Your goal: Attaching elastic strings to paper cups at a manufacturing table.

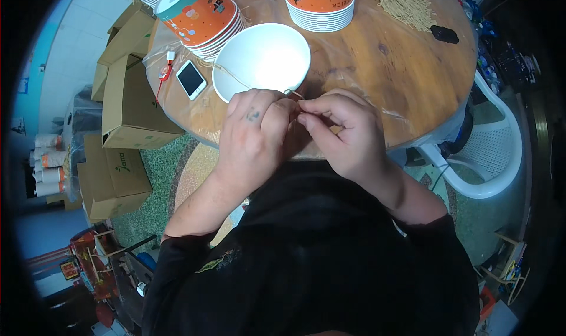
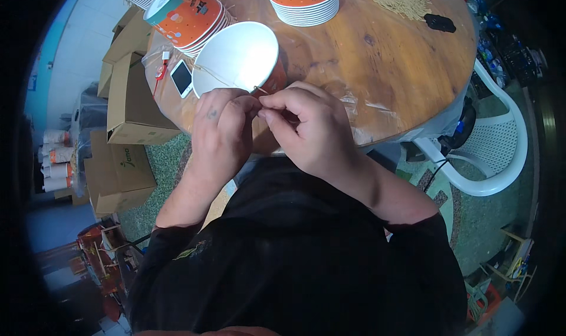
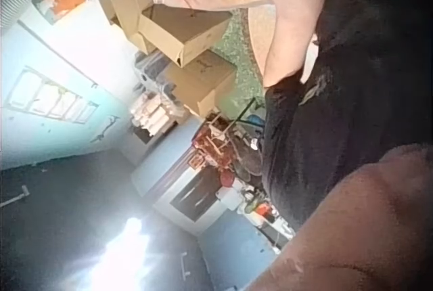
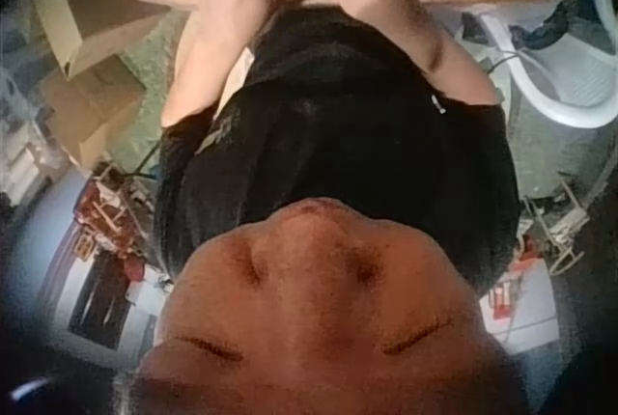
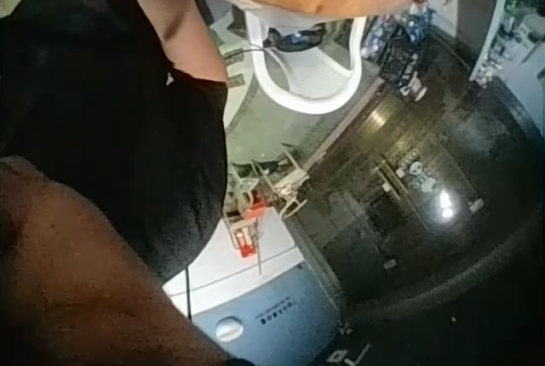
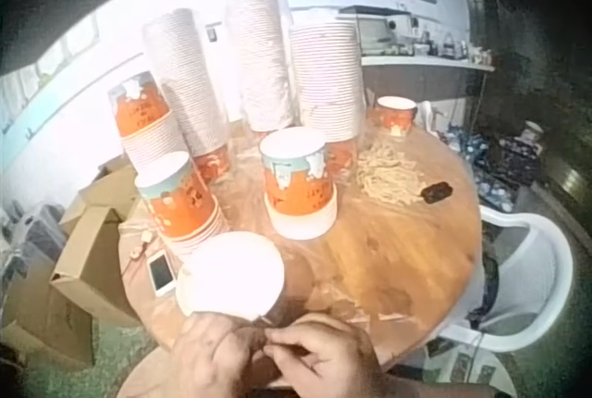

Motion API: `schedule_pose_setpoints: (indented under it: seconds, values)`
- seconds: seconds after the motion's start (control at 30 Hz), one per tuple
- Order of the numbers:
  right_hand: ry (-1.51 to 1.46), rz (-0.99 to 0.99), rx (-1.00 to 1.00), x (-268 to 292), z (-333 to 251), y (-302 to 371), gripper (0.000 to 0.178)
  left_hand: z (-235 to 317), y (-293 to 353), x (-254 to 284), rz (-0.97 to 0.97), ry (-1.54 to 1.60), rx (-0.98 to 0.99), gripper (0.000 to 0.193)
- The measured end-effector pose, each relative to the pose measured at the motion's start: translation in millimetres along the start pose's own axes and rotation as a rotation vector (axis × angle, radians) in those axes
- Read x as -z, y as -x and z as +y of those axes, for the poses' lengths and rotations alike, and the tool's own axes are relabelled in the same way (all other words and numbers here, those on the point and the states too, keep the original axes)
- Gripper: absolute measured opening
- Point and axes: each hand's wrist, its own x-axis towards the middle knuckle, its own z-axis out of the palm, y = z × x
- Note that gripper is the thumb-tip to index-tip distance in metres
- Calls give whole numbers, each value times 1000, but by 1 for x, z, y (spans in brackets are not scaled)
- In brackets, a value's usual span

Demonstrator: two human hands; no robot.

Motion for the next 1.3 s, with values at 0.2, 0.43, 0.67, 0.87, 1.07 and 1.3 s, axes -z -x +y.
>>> schedule_pose_setpoints:
  seconds: [0.2,0.43,0.67,0.87,1.07,1.3]
  values:
    - [129,-53,175,12,0,-4,11,1,0,4,-22,10,-17,26]
    - [215,-136,302,20,-4,-13,13,3,-7,12,-44,8,-39,26]
    - [349,-94,445,21,2,-22,10,-1,-15,13,-81,-62,-47,23]
    - [69,-14,147,27,22,-32,9,-6,-33,5,-58,-91,-26,21]
    - [-422,198,-447,27,39,-49,11,-9,-45,-5,-243,115,232,30]
    - [-482,387,-169,-3,57,-10,10,-15,-33,25,-406,289,342,29]
